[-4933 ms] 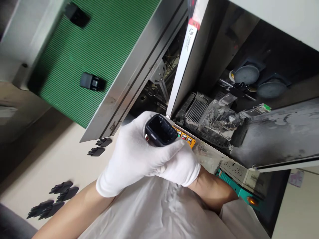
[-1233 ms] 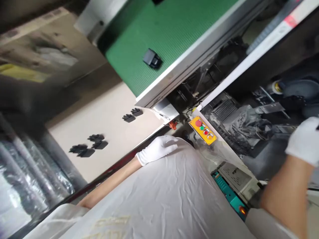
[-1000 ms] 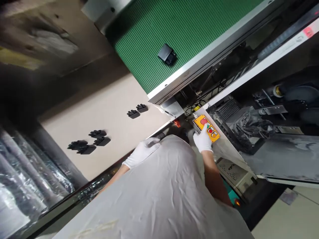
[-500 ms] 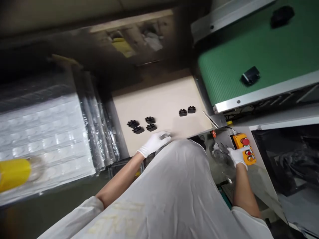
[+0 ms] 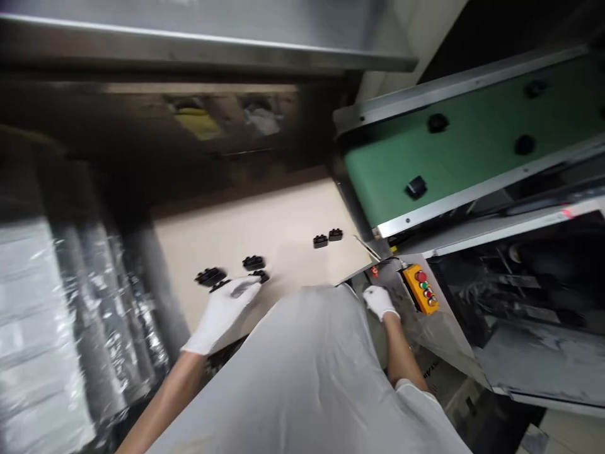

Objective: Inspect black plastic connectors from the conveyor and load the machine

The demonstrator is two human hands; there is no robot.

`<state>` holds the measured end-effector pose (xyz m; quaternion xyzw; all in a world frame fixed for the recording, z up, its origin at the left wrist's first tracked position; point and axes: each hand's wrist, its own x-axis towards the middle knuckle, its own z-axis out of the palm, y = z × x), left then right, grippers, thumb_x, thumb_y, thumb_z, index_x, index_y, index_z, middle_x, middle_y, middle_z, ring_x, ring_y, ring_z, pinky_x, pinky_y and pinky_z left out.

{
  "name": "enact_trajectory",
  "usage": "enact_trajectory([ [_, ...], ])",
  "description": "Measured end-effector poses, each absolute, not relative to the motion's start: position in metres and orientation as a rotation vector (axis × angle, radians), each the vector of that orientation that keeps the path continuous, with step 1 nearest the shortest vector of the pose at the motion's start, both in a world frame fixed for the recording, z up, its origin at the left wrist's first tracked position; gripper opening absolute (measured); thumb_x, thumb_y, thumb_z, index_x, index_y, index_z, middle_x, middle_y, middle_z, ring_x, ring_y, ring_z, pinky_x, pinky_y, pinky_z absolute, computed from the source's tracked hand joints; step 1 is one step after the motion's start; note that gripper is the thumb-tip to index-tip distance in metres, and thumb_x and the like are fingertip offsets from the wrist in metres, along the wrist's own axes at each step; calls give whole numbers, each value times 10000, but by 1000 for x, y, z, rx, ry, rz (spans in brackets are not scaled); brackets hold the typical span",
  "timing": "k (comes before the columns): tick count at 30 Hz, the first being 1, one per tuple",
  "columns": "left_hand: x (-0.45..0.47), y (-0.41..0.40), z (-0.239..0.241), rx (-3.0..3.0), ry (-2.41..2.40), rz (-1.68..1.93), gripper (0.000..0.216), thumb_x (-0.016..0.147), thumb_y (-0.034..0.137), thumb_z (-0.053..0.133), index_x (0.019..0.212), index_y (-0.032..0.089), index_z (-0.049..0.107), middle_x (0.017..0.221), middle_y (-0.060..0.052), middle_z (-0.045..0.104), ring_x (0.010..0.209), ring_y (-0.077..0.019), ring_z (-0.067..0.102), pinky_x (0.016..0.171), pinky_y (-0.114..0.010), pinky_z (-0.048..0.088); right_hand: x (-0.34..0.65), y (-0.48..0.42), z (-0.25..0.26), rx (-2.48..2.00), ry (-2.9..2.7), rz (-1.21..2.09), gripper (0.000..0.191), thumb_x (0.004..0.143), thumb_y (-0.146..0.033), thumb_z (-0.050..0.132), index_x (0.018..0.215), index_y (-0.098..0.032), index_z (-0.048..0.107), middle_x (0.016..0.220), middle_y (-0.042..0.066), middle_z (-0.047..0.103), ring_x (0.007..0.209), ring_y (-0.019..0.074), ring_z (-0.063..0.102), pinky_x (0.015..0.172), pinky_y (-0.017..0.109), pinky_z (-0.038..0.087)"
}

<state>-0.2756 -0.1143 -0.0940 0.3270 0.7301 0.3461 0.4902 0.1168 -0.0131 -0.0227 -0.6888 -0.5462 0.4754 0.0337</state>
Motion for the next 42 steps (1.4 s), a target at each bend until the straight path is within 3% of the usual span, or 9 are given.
enact_trajectory([
  [7, -275, -64, -80, 969, 1752, 806, 508, 814, 579, 682, 1119, 183, 771, 1228, -125, 795, 1133, -327, 742, 1090, -460, 553, 98, 1, -57, -2323, -1843, 1221, 152, 966, -273, 701, 1053, -161, 758, 944, 56, 768, 913, 210, 718, 960, 398, 553],
  [12, -258, -51, -68, 1024, 1708, 759, 519, 833, 570, 667, 1141, 164, 762, 1250, -143, 788, 1183, -331, 730, 1118, -468, 545, 106, 27, 3, -2255, -1867, 924, 298, 979, -390, 571, 1148, -239, 766, 849, 32, 767, 846, 222, 696, 857, 329, 513],
  [16, -237, -50, -63, 1022, 1670, 729, 505, 824, 556, 663, 1112, 153, 761, 1238, -153, 791, 1144, -326, 747, 1100, -469, 563, 95, 83, 71, -2341, -1777, 366, 460, 997, -575, 508, 1240, -248, 723, 983, 103, 778, 966, 306, 717, 912, 424, 528],
  [20, -222, -48, -55, 1053, 1660, 723, 491, 832, 553, 656, 1115, 166, 762, 1230, -143, 796, 1141, -324, 754, 1099, -469, 563, 84, 181, 95, -2471, -1716, 99, 771, 960, -722, 508, 1420, -107, 573, 1299, 273, 684, 1151, 428, 699, 982, 583, 533],
  [25, -221, -38, -39, 1044, 1685, 802, 496, 843, 556, 671, 1142, 170, 759, 1272, -135, 783, 1210, -328, 730, 1117, -463, 552, 86, 240, 91, -2450, -1823, 279, 364, 878, -319, 650, 1151, -82, 691, 1203, 244, 727, 1159, 392, 708, 1008, 526, 538],
  [30, -202, 16, -7, 1139, 1647, 910, 476, 866, 557, 673, 1127, 171, 769, 1255, -127, 787, 1219, -332, 720, 1108, -460, 553, 101, 165, 95, -1640, -1474, 1058, 388, 783, -207, 556, 1162, -186, 638, 1040, 62, 727, 695, 178, 696, 655, 324, 551],
  [35, -123, 146, 56, 1633, 1472, 1094, 380, 949, 404, 628, 1203, 152, 755, 1253, -107, 778, 1133, -264, 737, 1088, -390, 559, 109, 74, 77, -1250, -941, 1837, 382, 740, -164, 670, 1115, -226, 703, 1124, 43, 736, 800, 179, 731, 662, 296, 562],
  [39, -29, 285, 96, 2061, 1461, 946, 601, 892, 187, 658, 1481, 97, 573, 1487, -192, 624, 1363, -338, 611, 1198, -488, 462, 127, 50, 57, -1244, -727, 1923, 422, 744, -164, 736, 1153, -265, 735, 1202, 41, 738, 939, 214, 760, 772, 329, 608],
  [42, 34, 382, 106, 2161, 1610, 705, 758, 812, 122, 747, 1526, 66, 499, 1515, -280, 550, 1415, -419, 543, 1191, -589, 432, 156, 53, 50, -1289, -807, 1857, 480, 765, -166, 702, 1225, -300, 741, 1263, 43, 735, 1105, 258, 746, 914, 402, 617],
])
